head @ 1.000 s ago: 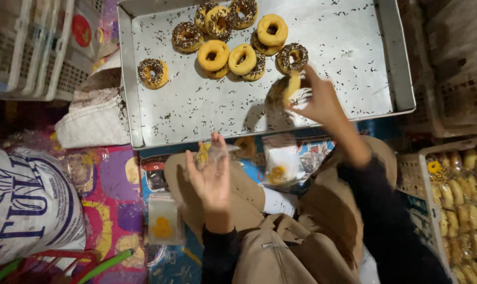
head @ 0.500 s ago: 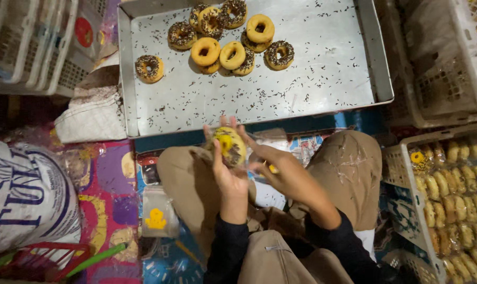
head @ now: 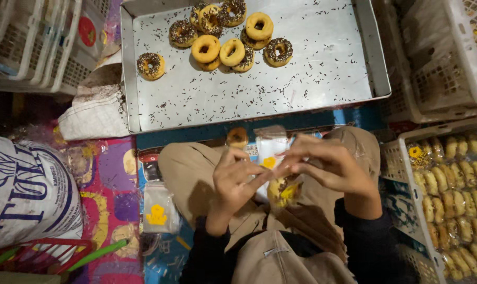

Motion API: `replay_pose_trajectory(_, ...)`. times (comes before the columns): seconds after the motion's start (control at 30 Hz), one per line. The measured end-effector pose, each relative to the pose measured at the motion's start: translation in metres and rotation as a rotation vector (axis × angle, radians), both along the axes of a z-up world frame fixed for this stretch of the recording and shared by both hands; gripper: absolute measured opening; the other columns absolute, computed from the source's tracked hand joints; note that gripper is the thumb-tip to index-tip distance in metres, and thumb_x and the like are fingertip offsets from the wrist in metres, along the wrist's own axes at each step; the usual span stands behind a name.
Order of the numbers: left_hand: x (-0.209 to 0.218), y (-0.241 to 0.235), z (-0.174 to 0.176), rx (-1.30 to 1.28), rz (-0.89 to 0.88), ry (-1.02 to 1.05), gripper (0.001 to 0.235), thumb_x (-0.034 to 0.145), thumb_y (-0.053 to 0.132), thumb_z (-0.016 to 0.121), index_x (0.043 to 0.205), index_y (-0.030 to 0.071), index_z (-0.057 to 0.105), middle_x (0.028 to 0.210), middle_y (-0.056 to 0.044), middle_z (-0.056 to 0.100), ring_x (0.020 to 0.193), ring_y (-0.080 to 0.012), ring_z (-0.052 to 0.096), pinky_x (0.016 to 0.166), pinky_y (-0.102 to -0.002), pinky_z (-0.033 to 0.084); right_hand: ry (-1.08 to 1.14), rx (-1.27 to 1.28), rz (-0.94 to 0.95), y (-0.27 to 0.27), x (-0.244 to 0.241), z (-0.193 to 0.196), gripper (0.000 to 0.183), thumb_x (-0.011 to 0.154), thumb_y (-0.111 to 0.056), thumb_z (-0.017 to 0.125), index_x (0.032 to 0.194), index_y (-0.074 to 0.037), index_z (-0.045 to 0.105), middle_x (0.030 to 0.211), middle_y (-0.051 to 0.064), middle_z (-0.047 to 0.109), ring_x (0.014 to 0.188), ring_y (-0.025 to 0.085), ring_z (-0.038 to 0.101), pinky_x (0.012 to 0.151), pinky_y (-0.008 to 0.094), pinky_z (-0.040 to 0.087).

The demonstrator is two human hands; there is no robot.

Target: The person sits on the floor and repeatedly picks donuts from a metal tray, places them into small plastic bags, and then puts the filled bags into a white plastic crate. The process is repeated for multiple donuts.

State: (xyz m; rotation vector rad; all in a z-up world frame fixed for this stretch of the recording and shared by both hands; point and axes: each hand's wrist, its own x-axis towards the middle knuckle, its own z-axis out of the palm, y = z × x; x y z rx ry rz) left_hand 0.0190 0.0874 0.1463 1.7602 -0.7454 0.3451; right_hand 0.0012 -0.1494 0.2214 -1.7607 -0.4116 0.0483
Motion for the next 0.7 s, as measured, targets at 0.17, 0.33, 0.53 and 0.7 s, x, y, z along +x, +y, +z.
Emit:
replay_pose_trajectory(0.17,-0.01,-0.001,0.055,0.083,0.048,-0.305,0.018,0.086,-0.003,0.083,0.097,-0.001,0.069,0.094,-0.009,0.072,0.083,-0.0254,0.066,0.068,-0.036,0.055,-0.422,-0.315,-0.116,0.01,-0.014,-0.001,0.025,0.076,-0.016,0.088,0.1,-0.009,0.083,0.072,-0.003,0.063,0.07,0.015,0.048,0.063,0.03,0.038)
replay_pose_trajectory(0.33,-0.019,-0.005,0.073,0.107,0.138,-0.246,0.017,0.087,-0.003,0.081,0.101,-0.002,0.07,0.097,-0.008,0.073,0.085,-0.0255,0.068,0.072,-0.037,0.058,-0.876,-0.616,-0.172,0.02,-0.021,-0.011,0.022,0.082,-0.023,0.08,0.102,-0.015,0.078,0.091,-0.004,0.061,0.085,0.018,0.053,0.072,0.037,0.042)
replay_pose_trajectory(0.53,-0.02,0.018,0.057,-0.166,0.161,0.055,0.011,0.091,0.013,0.069,0.101,0.007,0.067,0.101,-0.005,0.069,0.097,-0.0263,0.072,0.083,-0.042,0.062,-0.497,-1.164,-0.659,-0.027,-0.007,-0.035,0.018,0.097,-0.019,0.072,0.114,-0.014,0.072,0.109,0.009,0.068,0.103,0.029,0.063,0.084,0.042,0.047)
replay_pose_trajectory(0.7,-0.004,0.004,0.019,-0.2,0.444,0.554,0.011,0.101,0.015,0.064,0.1,0.005,0.061,0.077,-0.003,0.072,0.071,-0.0131,0.071,0.062,-0.025,0.056,0.327,-1.12,0.072,-0.034,-0.004,-0.096,0.023,0.098,-0.031,0.072,0.106,-0.009,0.076,0.097,0.019,0.076,0.083,0.031,0.072,0.075,0.043,0.055)
